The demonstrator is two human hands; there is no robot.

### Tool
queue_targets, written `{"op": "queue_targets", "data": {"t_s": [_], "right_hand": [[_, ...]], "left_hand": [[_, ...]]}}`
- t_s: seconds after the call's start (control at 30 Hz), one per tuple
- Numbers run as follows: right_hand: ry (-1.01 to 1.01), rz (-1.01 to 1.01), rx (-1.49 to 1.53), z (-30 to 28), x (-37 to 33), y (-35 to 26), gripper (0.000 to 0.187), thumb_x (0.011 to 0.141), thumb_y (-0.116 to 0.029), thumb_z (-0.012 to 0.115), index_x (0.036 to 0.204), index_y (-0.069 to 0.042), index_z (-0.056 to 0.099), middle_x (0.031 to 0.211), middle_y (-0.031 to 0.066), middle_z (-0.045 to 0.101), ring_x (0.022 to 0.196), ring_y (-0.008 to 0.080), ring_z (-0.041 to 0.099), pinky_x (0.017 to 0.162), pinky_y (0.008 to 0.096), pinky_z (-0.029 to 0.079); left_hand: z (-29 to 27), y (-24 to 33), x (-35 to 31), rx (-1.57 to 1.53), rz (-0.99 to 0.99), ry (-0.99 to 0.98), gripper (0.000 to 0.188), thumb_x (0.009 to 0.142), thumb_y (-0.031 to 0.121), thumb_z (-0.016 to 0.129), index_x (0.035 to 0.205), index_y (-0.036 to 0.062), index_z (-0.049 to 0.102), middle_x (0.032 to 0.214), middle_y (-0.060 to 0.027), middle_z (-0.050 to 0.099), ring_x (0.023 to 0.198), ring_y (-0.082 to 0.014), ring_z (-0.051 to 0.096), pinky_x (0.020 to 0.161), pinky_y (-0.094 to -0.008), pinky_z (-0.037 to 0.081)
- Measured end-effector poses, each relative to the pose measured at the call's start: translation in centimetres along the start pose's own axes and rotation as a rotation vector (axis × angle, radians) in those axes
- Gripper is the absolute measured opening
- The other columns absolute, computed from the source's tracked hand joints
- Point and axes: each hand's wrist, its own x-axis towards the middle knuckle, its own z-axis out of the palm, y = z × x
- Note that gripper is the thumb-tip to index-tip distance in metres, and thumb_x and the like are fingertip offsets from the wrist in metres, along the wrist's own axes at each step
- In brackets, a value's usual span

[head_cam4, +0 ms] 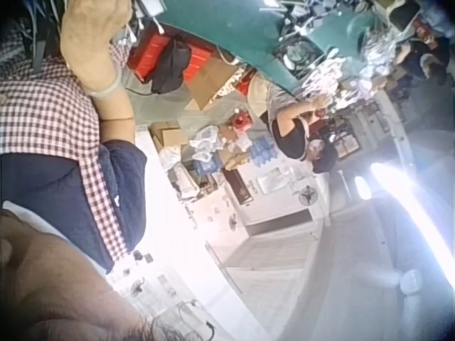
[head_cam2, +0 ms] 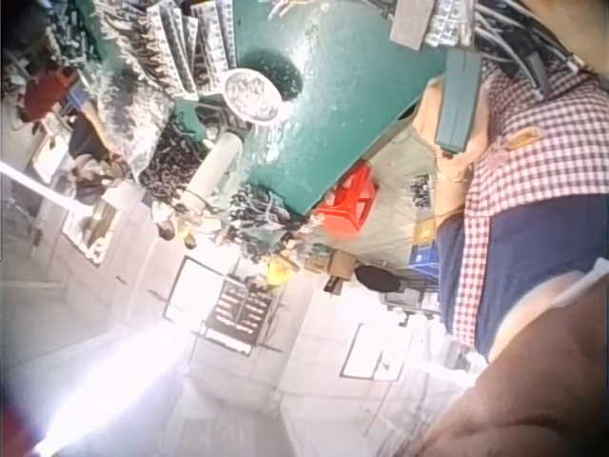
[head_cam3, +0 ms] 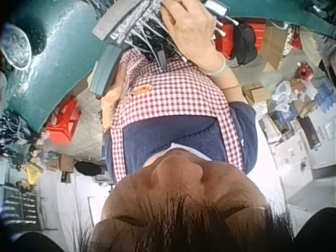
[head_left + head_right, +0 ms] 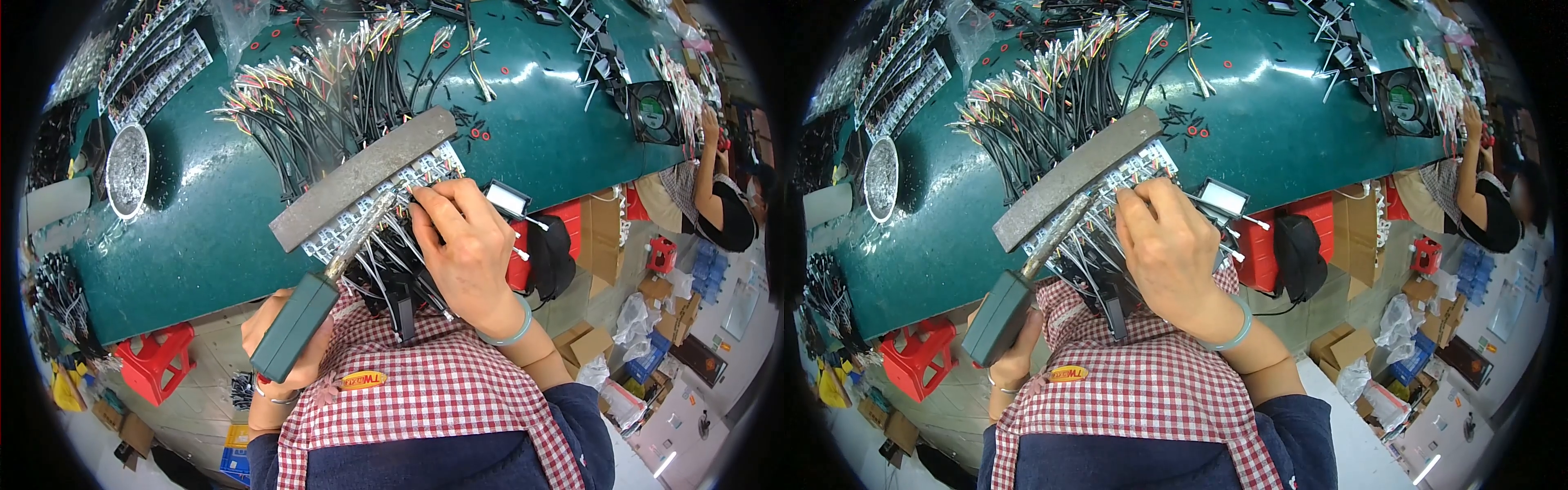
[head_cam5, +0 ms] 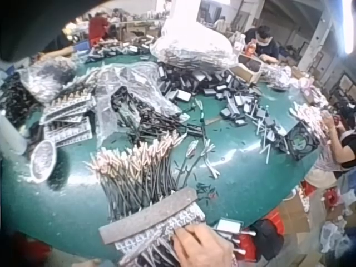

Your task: The person solders electrical wires from a wire harness onto a multi-pin connector block with a soldering gun and solder.

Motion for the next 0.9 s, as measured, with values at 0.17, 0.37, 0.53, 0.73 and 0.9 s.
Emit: {"op": "queue_targets", "data": {"t_s": [0.17,0.37,0.53,0.73,0.9], "right_hand": [[0.01,0.0,0.017,0.1,0.0,0.1,0.016,0.074,-0.001,0.072,0.089,-0.001,0.067,0.081,0.0067,0.058,0.066,0.0219,0.061,0.054,0.0326,0.049],[0.016,-0.005,0.02,0.0,0.0,0.1,0.016,0.074,0.001,0.071,0.089,-0.001,0.067,0.081,0.0072,0.058,0.065,0.0219,0.061,0.054,0.0326,0.048],[0.022,-0.001,0.016,0.1,0.0,0.0,0.015,0.074,0.0,0.071,0.088,0.0,0.067,0.081,0.0072,0.057,0.065,0.0218,0.061,0.053,0.0325,0.048],[0.022,-0.001,0.012,0.1,0.0,0.1,0.014,0.074,0.0,0.071,0.087,-0.001,0.067,0.08,0.0071,0.057,0.065,0.0219,0.061,0.053,0.0325,0.048],[0.024,-0.005,0.011,0.1,0.0,0.1,0.015,0.074,0.0,0.071,0.087,-0.001,0.066,0.08,0.0071,0.058,0.065,0.022,0.061,0.053,0.0325,0.048]], "left_hand": [[-0.2,0.6,0.5,0.019,-0.028,-0.054,0.026,0.059,0.0,0.074,0.085,-0.0033,0.07,0.085,-0.0173,0.067,0.069,-0.0275,0.068,0.061,-0.0306,0.054],[-0.2,0.9,1.1,0.026,-0.014,-0.106,0.025,0.06,-0.001,0.074,0.085,-0.0023,0.07,0.084,-0.0162,0.067,0.07,-0.0282,0.068,0.062,-0.0318,0.054],[0.2,0.9,1.6,0.035,0.026,-0.114,0.023,0.06,-0.001,0.073,0.084,-0.0025,0.069,0.081,-0.0151,0.065,0.068,-0.0286,0.067,0.061,-0.0323,0.054],[0.1,0.8,1.2,0.032,0.02,-0.073,0.024,0.059,-0.002,0.072,0.083,-0.0037,0.069,0.08,-0.0157,0.065,0.066,-0.0285,0.066,0.059,-0.032,0.054],[-0.1,0.5,0.7,0.068,0.064,-0.012,0.025,0.059,-0.001,0.073,0.083,-0.0044,0.068,0.08,-0.0164,0.066,0.066,-0.0281,0.066,0.059,-0.0317,0.054]]}}
